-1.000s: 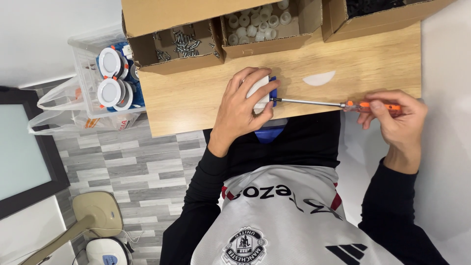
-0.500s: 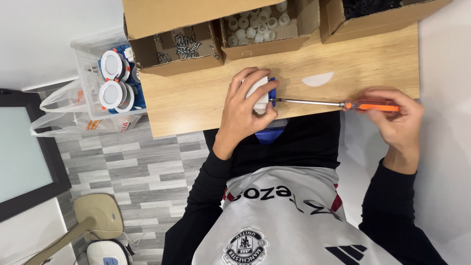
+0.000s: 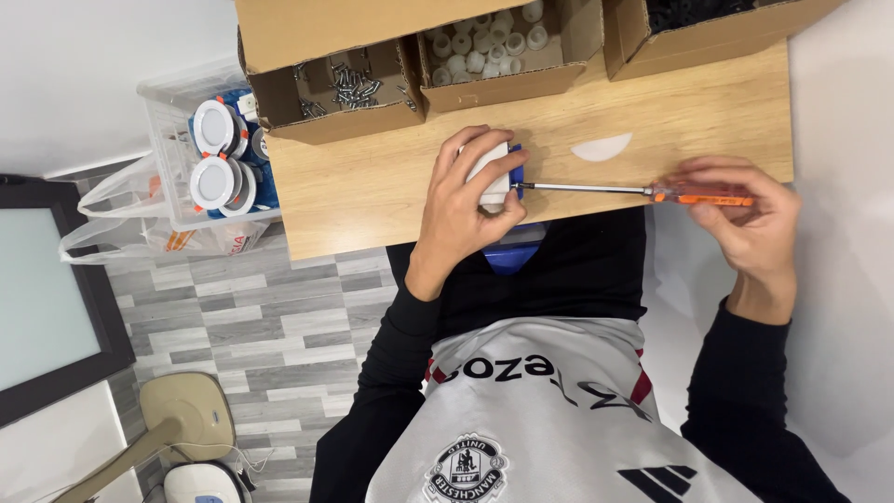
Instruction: The person assembles electrical components by inserting a white plastic housing into a blue plastic base. They use a screwdriver to tighten screws on the side of the assembly, securing the two parts together. The person handles the components and the tool with both hands on a wooden table.
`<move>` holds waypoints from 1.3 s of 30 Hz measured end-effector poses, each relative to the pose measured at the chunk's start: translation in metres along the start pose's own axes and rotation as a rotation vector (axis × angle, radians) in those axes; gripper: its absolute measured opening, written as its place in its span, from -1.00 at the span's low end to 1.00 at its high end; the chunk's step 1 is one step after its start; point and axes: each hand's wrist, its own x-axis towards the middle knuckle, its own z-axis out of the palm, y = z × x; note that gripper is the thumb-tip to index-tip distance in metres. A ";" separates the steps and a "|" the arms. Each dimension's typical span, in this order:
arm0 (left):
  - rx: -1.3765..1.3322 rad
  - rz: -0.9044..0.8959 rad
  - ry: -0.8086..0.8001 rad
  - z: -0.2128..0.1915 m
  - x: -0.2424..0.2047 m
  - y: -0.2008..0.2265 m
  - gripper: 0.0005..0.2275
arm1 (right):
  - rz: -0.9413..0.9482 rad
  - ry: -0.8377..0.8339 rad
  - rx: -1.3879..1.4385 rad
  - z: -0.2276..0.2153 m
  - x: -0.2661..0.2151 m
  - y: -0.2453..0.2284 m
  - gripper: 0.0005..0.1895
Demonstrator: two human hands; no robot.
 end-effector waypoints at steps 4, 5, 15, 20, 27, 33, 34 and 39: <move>0.006 0.008 0.001 0.000 0.000 0.001 -0.68 | 0.155 0.080 0.089 0.001 -0.009 0.008 -0.72; 0.009 0.007 -0.001 0.000 0.000 0.001 -0.69 | 0.108 0.070 0.109 -0.001 -0.010 0.012 -0.81; -0.017 0.019 0.011 0.004 -0.005 -0.004 -0.72 | -0.068 0.087 0.189 0.002 -0.010 0.020 -0.70; -0.027 0.027 0.006 0.003 -0.008 -0.002 -0.74 | 0.058 0.093 0.132 0.004 -0.014 0.011 -0.80; 0.021 0.088 0.061 0.004 -0.011 -0.005 -0.79 | 0.061 0.142 0.292 0.003 -0.021 0.014 -0.82; -0.007 0.115 0.159 0.002 -0.016 -0.001 -0.92 | 0.044 0.171 0.311 0.005 -0.025 0.006 -0.81; -0.005 0.121 0.165 0.001 -0.015 -0.002 -0.92 | 0.036 0.169 0.309 0.006 -0.024 0.005 -0.81; -0.087 0.154 0.176 -0.007 -0.013 -0.004 -0.91 | 0.058 0.219 0.345 0.013 -0.029 0.008 -0.79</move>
